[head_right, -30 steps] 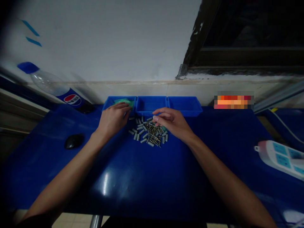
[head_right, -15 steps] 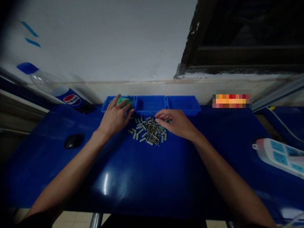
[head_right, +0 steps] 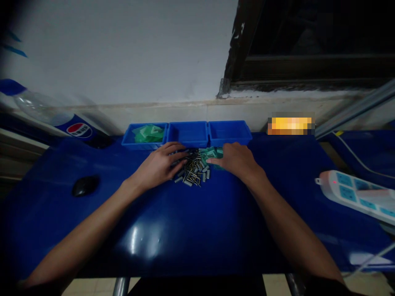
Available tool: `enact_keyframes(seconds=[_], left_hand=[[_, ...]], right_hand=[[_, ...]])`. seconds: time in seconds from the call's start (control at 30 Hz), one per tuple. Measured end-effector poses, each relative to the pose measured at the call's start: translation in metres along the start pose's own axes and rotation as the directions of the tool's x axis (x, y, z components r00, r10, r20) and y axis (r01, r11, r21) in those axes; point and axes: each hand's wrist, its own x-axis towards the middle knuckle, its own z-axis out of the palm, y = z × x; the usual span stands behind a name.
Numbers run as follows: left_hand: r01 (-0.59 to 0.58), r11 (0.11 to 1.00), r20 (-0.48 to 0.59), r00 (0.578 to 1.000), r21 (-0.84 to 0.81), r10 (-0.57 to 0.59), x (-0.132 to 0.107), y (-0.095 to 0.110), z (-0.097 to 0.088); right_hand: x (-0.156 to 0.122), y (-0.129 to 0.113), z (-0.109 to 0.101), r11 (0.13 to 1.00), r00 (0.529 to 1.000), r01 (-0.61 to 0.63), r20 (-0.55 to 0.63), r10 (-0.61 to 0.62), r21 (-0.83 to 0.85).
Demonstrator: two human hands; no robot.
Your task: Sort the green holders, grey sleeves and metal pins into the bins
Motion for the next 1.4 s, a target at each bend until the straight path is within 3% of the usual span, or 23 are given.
enact_keyframes(seconds=[0.23, 0.43, 0.63, 0.83, 0.93, 1.1, 1.2, 1.4], left_hand=[[0.009, 1.000, 0.037, 0.999, -0.003, -0.008, 0.000, 0.006, 0.001], [-0.007, 1.000, 0.022, 1.000, -0.024, 0.008, 0.000, 0.007, 0.003], [-0.004, 1.000, 0.030, 1.000, -0.023, 0.005, 0.001, 0.007, 0.001], [0.019, 1.000, 0.032, 0.999, -0.002, -0.019, 0.000, 0.006, -0.002], [0.023, 1.000, 0.025, 0.999, -0.008, -0.022, 0.000, 0.005, -0.001], [0.105, 0.982, -0.049, 0.992, -0.159, -0.114, 0.001, 0.005, -0.003], [0.164, 0.920, -0.109, 0.971, -0.355, -0.214, 0.003, 0.008, -0.008], [0.221, 0.595, -0.043, 0.917, -0.773, -0.395, 0.006, 0.015, -0.016]], right_hand=[[0.016, 0.014, 0.020, 0.996, 0.996, 0.077, 0.044, -0.079, 0.046], [0.023, 0.030, 0.020, 0.977, 0.990, 0.136, 0.014, -0.140, 0.166], [0.020, 0.022, 0.013, 0.951, 0.987, 0.147, 0.020, -0.159, 0.270], [0.026, 0.016, 0.024, 0.971, 0.991, 0.132, -0.039, -0.127, 0.197], [0.030, 0.020, 0.024, 0.946, 0.985, 0.172, -0.025, -0.172, 0.273], [0.021, 0.021, 0.002, 0.819, 0.978, 0.188, -0.026, -0.207, 0.542], [0.008, 0.011, -0.015, 0.654, 0.977, 0.144, -0.001, -0.214, 0.742], [-0.009, -0.019, -0.030, 0.439, 0.956, 0.137, -0.002, -0.294, 0.888]])
